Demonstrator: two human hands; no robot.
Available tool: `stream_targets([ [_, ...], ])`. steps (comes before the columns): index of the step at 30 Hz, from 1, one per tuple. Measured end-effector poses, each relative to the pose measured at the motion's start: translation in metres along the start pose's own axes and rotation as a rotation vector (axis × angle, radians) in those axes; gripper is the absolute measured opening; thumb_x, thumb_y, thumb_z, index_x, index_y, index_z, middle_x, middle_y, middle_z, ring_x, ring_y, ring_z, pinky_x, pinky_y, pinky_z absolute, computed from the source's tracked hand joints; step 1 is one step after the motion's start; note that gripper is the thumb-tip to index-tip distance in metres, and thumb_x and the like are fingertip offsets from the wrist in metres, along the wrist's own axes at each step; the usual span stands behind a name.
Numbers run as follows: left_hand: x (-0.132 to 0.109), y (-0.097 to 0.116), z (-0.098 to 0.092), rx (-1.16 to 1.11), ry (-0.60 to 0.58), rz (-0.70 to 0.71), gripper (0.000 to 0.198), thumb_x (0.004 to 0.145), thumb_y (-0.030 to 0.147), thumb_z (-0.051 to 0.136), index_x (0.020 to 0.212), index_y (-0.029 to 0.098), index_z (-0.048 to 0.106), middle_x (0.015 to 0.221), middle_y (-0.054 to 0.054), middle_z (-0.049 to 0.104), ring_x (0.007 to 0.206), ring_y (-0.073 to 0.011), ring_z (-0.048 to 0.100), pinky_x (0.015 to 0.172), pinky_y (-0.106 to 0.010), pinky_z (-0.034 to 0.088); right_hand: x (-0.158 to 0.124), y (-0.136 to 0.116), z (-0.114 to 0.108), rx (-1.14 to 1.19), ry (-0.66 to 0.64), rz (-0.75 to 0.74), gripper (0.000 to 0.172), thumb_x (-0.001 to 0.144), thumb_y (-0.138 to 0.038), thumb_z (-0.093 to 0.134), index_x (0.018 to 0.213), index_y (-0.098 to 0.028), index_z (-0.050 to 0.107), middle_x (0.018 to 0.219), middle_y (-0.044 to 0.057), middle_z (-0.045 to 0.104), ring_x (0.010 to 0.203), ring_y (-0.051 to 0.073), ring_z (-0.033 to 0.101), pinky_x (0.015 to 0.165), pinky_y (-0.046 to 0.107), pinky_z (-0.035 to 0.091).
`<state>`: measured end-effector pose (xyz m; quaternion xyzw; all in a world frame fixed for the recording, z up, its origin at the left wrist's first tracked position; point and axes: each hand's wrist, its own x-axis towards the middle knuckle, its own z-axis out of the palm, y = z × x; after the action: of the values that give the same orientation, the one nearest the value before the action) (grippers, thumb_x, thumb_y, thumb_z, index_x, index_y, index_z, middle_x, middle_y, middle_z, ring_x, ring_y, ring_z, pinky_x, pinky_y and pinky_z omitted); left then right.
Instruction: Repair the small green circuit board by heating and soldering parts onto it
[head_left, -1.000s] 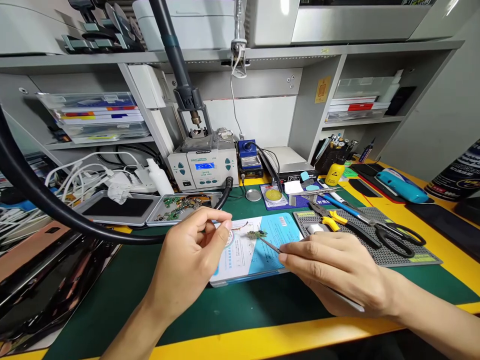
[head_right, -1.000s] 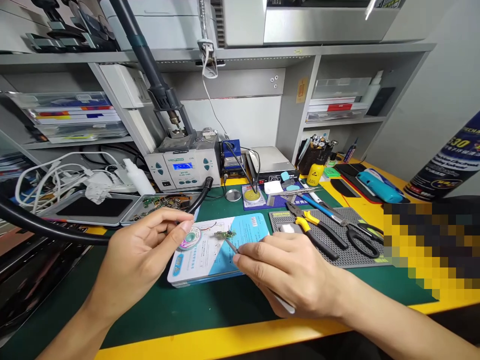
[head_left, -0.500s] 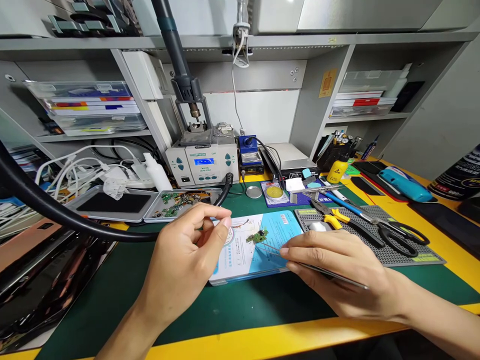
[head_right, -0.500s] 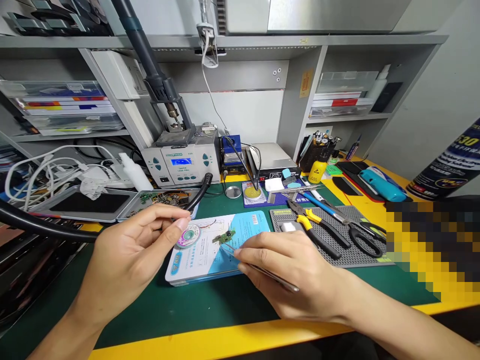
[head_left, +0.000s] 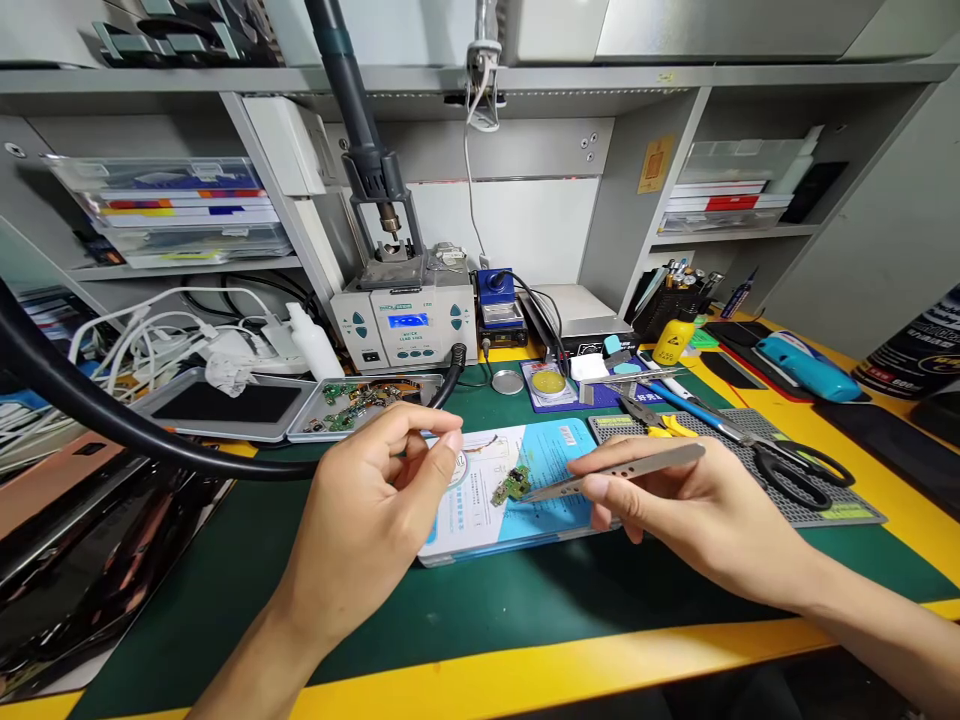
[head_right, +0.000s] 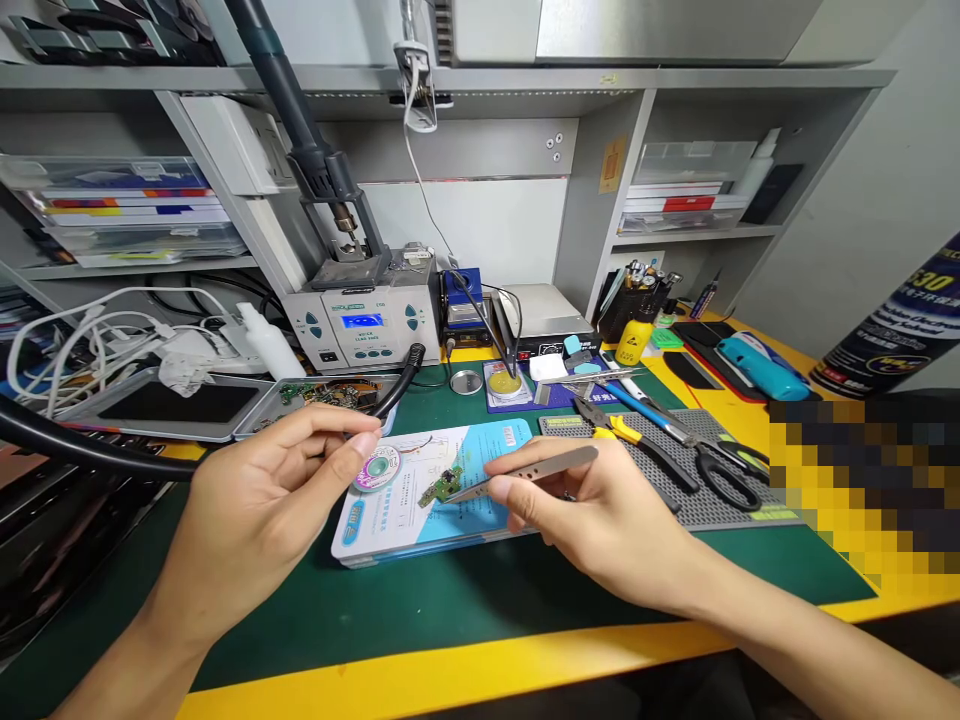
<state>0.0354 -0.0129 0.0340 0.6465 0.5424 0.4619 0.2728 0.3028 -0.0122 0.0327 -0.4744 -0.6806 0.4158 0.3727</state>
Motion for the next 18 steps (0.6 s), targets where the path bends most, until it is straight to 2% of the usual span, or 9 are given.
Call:
stream_targets([
  [3, 0.0004, 0.0004, 0.0002, 0.0, 0.006, 0.003, 0.029, 0.094, 0.052, 0.072, 0.101, 0.024, 0.074, 0.072, 0.0, 0.069, 0.061, -0.0136, 0.061, 0.047, -0.02, 0.04, 0.0005, 0.0001, -0.0025, 0.039, 0.021, 0.081, 0.039, 0.091, -0.055, 0.077, 0.099, -0.018, 0.084, 0.062, 0.005, 0.075, 0.05, 0.015, 0.061, 0.045, 0.025, 0.051],
  [11, 0.0019, -0.0002, 0.0012, 0.005, 0.007, 0.005, 0.03, 0.093, 0.052, 0.072, 0.101, 0.023, 0.075, 0.074, -0.002, 0.071, 0.064, -0.0153, 0.064, 0.048, -0.021, 0.043, 0.0009, 0.0016, -0.0045, -0.008, 0.048, -0.043, 0.034, 0.091, -0.052, 0.078, 0.091, -0.019, 0.086, 0.067, 0.006, 0.076, 0.051, 0.015, 0.06, 0.043, 0.025, 0.048],
  [15, 0.0018, 0.0001, 0.0012, 0.0, 0.005, 0.003, 0.03, 0.093, 0.052, 0.073, 0.101, 0.023, 0.075, 0.076, -0.002, 0.072, 0.066, -0.0152, 0.065, 0.049, -0.02, 0.043, 0.0025, 0.0009, -0.0053, -0.023, -0.02, -0.019, 0.033, 0.093, -0.051, 0.076, 0.09, -0.02, 0.087, 0.065, 0.005, 0.075, 0.052, 0.016, 0.063, 0.043, 0.025, 0.049],
  [18, 0.0017, 0.0002, 0.0014, -0.001, 0.002, 0.001, 0.029, 0.093, 0.052, 0.073, 0.1, 0.023, 0.075, 0.074, -0.001, 0.071, 0.064, -0.0145, 0.063, 0.048, -0.02, 0.042, 0.0022, 0.0017, -0.0062, -0.019, -0.014, 0.025, 0.035, 0.093, -0.053, 0.076, 0.09, -0.019, 0.086, 0.066, 0.005, 0.075, 0.051, 0.016, 0.061, 0.042, 0.026, 0.048],
])
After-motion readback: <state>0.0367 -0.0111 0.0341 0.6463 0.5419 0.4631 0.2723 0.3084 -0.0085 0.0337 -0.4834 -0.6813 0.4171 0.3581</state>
